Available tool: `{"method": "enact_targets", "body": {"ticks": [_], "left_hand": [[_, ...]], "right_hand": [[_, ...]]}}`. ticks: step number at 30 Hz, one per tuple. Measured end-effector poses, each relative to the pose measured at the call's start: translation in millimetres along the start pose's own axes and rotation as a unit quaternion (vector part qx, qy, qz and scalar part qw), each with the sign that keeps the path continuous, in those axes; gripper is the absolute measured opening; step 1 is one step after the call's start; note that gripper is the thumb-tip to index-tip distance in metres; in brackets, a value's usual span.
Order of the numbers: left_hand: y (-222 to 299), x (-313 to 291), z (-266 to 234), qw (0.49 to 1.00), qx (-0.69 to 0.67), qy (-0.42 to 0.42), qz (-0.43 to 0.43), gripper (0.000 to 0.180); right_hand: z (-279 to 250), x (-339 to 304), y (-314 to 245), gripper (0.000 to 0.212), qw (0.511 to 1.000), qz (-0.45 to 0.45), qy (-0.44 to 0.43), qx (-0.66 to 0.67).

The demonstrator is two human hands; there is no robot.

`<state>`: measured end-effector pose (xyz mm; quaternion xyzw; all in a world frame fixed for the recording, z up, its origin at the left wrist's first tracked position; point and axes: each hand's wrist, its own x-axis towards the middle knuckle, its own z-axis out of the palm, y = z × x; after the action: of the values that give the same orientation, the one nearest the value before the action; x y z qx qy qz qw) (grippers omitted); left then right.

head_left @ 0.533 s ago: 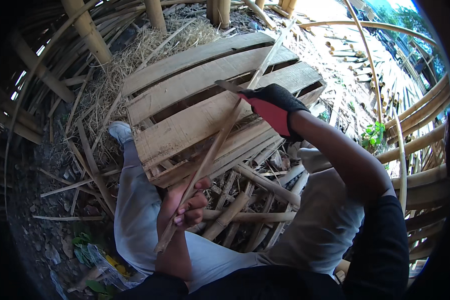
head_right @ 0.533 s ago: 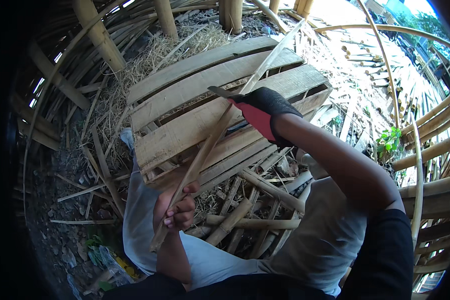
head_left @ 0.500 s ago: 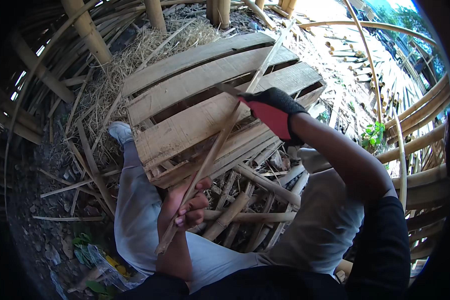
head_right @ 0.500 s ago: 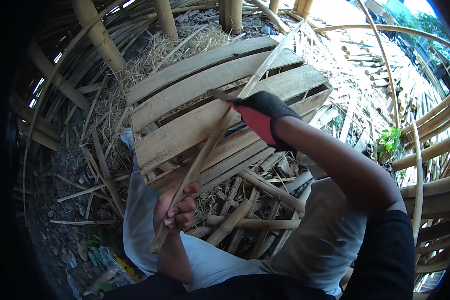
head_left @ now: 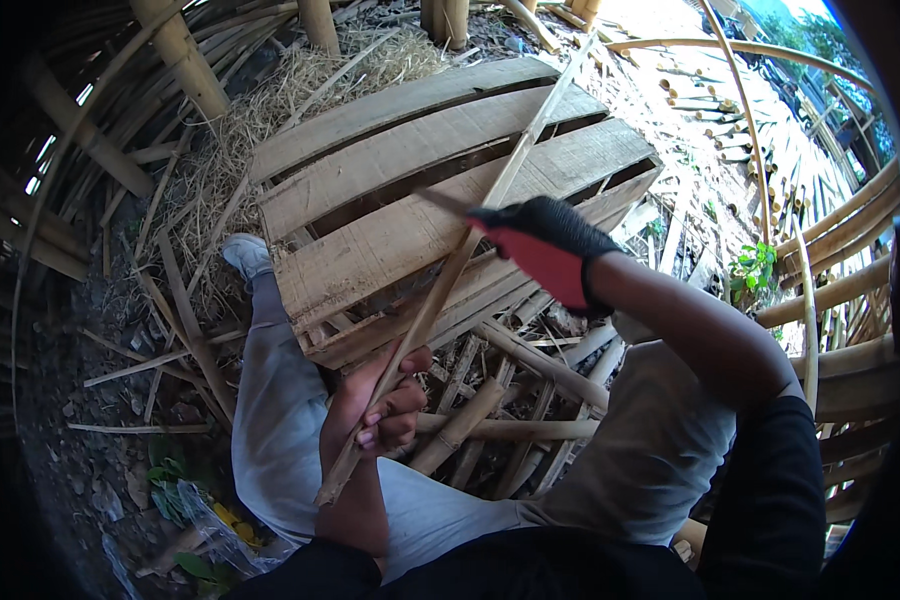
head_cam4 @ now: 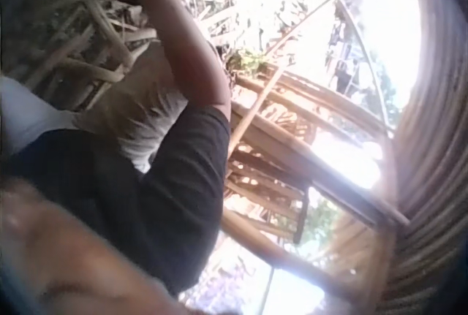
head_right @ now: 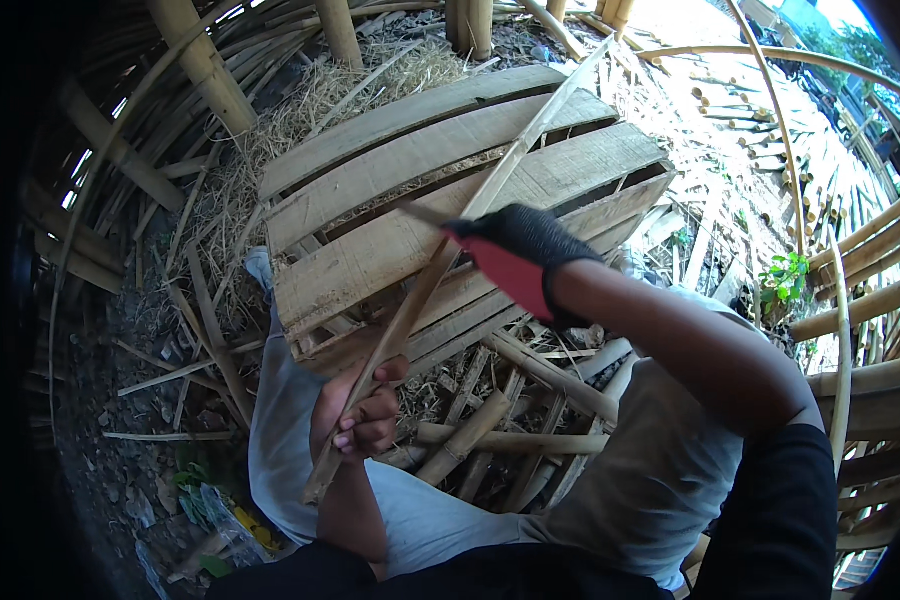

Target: The person sits on a low platform and uses a knife to shave and smooth a long bamboo stick. They hold the stick with one hand and scrape along its length with the other, occasionally rotating the stick to work different sides.

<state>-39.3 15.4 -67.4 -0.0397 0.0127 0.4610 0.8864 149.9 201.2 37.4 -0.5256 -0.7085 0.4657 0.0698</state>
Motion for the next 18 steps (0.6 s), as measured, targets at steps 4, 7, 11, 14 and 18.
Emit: {"method": "enact_targets", "body": {"ticks": [4,7,11,14,18], "left_hand": [[-2.1,2.3,-0.7,1.0,0.007,-0.005,0.002,0.031],[-4.4,0.0,4.2,0.999,-0.037,-0.015,0.006,0.027],[-5.5,6.1,4.3,1.0,-0.017,-0.009,-0.01,0.03],[-9.8,5.8,2.3,0.993,-0.098,-0.061,0.011,0.024],[-9.8,7.2,4.3,0.992,-0.101,-0.069,-0.01,0.024]], "right_hand": [[12.1,-4.3,10.4,0.041,0.988,-0.031,-0.142,0.051],[-6.3,8.9,3.0,0.06,0.994,-0.005,0.003,-0.113],[10.1,-8.1,14.7,0.051,0.969,-0.179,-0.095,-0.142],[-6.9,16.7,2.5,0.053,0.989,0.022,0.012,-0.146],[15.2,-10.3,20.8,0.05,0.963,-0.199,-0.061,-0.169]]}}
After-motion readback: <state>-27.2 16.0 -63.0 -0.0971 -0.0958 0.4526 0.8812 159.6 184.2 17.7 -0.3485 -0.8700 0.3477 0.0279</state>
